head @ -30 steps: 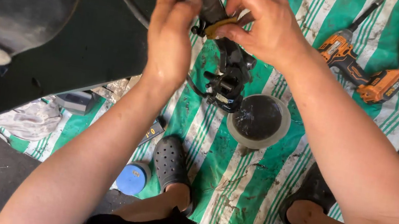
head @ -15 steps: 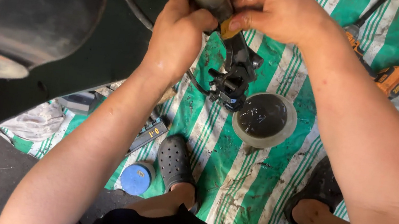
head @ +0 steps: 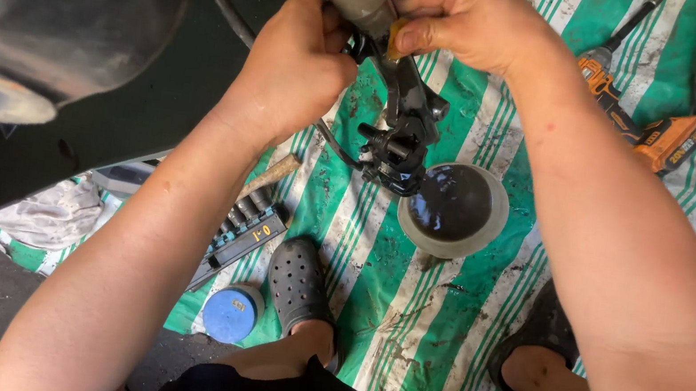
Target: Sanding the lower leg of a motorcycle fork using sandpaper and a liquid lubricant.
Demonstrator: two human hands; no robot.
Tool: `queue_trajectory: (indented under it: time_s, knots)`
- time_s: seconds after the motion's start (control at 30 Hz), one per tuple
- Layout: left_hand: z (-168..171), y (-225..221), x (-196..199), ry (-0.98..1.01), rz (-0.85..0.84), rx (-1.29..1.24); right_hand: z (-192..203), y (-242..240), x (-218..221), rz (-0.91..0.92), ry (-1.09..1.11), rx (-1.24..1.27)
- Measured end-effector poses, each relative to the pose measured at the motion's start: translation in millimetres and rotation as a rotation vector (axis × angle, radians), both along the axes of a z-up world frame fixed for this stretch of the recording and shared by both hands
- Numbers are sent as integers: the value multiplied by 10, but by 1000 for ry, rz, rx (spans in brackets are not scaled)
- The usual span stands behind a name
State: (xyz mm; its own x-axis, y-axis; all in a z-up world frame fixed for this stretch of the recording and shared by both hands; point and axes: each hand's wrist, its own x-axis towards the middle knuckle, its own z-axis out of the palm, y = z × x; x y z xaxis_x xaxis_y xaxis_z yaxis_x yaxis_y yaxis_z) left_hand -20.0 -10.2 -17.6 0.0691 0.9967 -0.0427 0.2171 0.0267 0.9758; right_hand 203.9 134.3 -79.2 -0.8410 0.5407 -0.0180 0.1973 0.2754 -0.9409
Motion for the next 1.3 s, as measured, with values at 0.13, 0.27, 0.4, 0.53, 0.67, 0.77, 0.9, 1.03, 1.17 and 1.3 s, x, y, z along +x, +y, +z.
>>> queue_trajectory:
  time_s: [0.13, 0.27, 0.4, 0.53, 0.67, 0.77, 0.9, 1.03, 1.17, 1.3]
  knots:
    - [95, 78, 4, 6, 110, -124, -282, -105, -53, -63, 184, -193]
    - [106, 138, -50, 94, 0, -47, -251, -323, -221, -328, 129, 357]
    - [210, 101, -27, -46, -29, -49, -356, -339, -156, -209, 324, -13]
    - [289, 83, 113, -85, 108, 250, -734, -86, -37, -55, 514, -388]
    - [247, 171, 165, -160, 111, 281, -700, -59, -141, -114, 454, -404]
    - [197, 278, 195, -225, 117, 308, -594, -87, -209, -208, 387, -282]
    - [81, 416, 209, -302, 124, 326, -569, -104, -250, -216, 335, 0]
    - [38, 530, 221, -354, 127, 348, -913, -47, -192, -190, 544, -523]
    - [42, 568, 270, -419, 192, 362, -766, 0, -357, -150, 439, -468]
    - [73, 579, 321, -489, 275, 343, -483, -166, -446, -107, 515, -523]
